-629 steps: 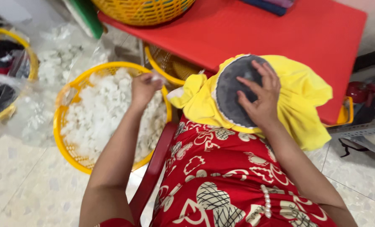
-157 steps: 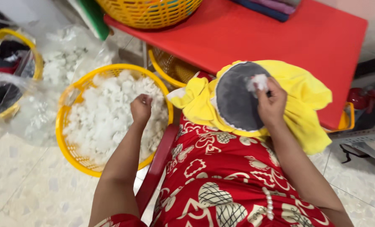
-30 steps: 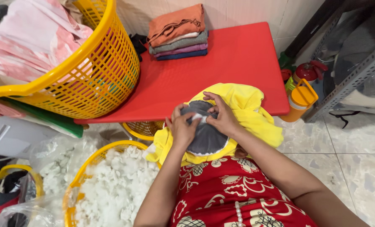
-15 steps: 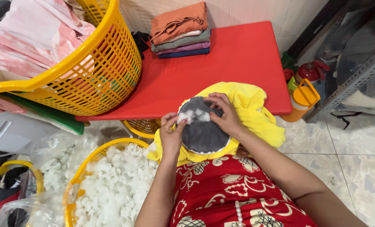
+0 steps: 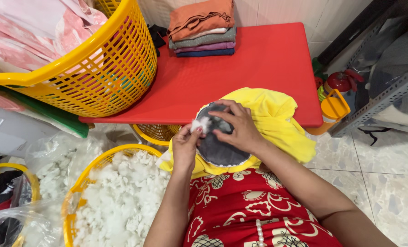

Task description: The person repeatedly takes small pieces of white cotton from a yellow basket and presses them into a dark circular cushion form held in their lap. The person continues adding and compressing cotton throughout the clip.

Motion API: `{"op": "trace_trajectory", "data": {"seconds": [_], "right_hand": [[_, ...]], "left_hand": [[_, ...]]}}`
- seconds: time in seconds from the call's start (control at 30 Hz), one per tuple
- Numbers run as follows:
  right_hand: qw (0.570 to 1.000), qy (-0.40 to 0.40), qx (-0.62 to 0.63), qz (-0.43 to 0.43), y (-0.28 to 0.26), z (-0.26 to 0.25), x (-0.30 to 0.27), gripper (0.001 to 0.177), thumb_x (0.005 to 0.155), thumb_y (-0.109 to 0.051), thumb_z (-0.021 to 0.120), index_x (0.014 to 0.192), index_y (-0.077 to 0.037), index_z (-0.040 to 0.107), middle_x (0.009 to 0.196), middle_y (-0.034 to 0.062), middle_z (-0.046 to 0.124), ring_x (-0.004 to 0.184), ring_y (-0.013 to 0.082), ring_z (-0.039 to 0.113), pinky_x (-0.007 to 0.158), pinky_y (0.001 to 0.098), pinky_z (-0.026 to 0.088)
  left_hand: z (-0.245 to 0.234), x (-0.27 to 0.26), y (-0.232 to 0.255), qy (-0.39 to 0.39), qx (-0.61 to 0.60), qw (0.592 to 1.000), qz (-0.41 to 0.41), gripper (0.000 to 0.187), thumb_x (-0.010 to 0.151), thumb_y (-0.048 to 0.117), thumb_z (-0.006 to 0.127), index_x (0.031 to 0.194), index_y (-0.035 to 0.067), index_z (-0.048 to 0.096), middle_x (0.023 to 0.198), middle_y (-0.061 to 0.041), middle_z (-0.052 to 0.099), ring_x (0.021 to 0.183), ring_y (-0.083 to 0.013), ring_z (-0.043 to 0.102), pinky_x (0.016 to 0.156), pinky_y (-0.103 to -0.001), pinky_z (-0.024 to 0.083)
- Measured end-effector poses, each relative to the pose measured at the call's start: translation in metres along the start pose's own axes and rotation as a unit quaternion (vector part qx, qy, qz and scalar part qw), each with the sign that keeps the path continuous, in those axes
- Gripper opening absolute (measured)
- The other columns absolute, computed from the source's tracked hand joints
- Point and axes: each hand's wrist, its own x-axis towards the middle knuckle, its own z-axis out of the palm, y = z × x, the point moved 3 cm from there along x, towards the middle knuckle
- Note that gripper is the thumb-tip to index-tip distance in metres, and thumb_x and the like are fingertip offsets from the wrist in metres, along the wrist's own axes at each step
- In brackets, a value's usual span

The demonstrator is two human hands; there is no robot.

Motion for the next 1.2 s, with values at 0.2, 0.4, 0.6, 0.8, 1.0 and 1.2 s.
{"op": "trace_trajectory", "data": {"seconds": [0.2, 0.4, 0.6, 0.8, 1.0, 1.2], "right_hand": [[0.999, 0.027, -0.017, -0.008, 0.004, 0.017, -0.006, 0.030, 0.085, -0.025, 0.080, 0.113, -0.019, 0.074, 0.106, -0.0028, 0.071, 0.103, 0.0166, 0.064, 0.098, 0.0361, 0.038], [0.999, 0.036, -0.013, -0.031, 0.001, 0.015, -0.007, 0.034, 0.079, -0.025, 0.080, 0.111, -0.015, 0.072, 0.102, 0.0014, 0.072, 0.097, 0.0188, 0.064, 0.094, 0.0360, 0.036], [0.998, 0.051, -0.012, -0.026, -0.001, 0.011, -0.006, 0.024, 0.082, -0.021, 0.078, 0.105, -0.015, 0.076, 0.093, 0.0012, 0.072, 0.088, 0.0193, 0.064, 0.093, 0.0365, 0.036], [0.995, 0.083, 0.045, 0.028, 0.023, 0.009, -0.006, 0.013, 0.085, -0.017, 0.078, 0.096, -0.011, 0.077, 0.085, 0.0017, 0.072, 0.080, 0.0189, 0.065, 0.086, 0.0347, 0.042], [0.986, 0.085, 0.077, 0.124, 0.042, 0.001, -0.006, 0.010, 0.088, -0.019, 0.076, 0.097, -0.013, 0.078, 0.081, -0.0002, 0.072, 0.076, 0.0150, 0.065, 0.081, 0.0312, 0.047], [0.995, 0.100, 0.014, 0.022, 0.021, 0.005, -0.007, 0.014, 0.084, -0.019, 0.078, 0.098, -0.015, 0.080, 0.091, -0.0011, 0.071, 0.089, 0.0157, 0.065, 0.092, 0.0372, 0.039]], "left_hand": [[0.020, -0.009, 0.012, -0.035, -0.066, 0.997, -0.031, 0.029, 0.092, 0.007, 0.067, 0.121, 0.006, 0.064, 0.103, -0.004, 0.075, 0.085, -0.0103, 0.072, 0.068, -0.024, 0.057], [0.023, -0.009, 0.018, -0.036, -0.041, 0.998, -0.036, 0.026, 0.100, 0.008, 0.066, 0.124, -0.001, 0.067, 0.104, -0.009, 0.075, 0.085, -0.0111, 0.070, 0.069, -0.025, 0.058], [0.020, -0.008, 0.013, -0.015, -0.047, 0.998, -0.027, 0.029, 0.099, 0.008, 0.065, 0.127, 0.002, 0.066, 0.104, -0.008, 0.075, 0.084, -0.0100, 0.069, 0.067, -0.025, 0.058], [0.012, -0.005, 0.020, 0.015, -0.073, 0.997, -0.008, 0.029, 0.099, 0.006, 0.063, 0.127, 0.002, 0.065, 0.107, -0.008, 0.074, 0.088, -0.0129, 0.071, 0.068, -0.027, 0.060], [0.004, -0.002, 0.032, 0.048, -0.075, 0.995, 0.034, 0.027, 0.100, 0.004, 0.063, 0.126, -0.001, 0.064, 0.111, -0.011, 0.071, 0.097, -0.0167, 0.071, 0.078, -0.031, 0.063], [0.023, -0.005, 0.024, -0.035, -0.077, 0.996, 0.004, 0.032, 0.095, 0.001, 0.065, 0.127, 0.001, 0.063, 0.118, -0.009, 0.070, 0.103, -0.0159, 0.070, 0.089, -0.031, 0.062]]}}
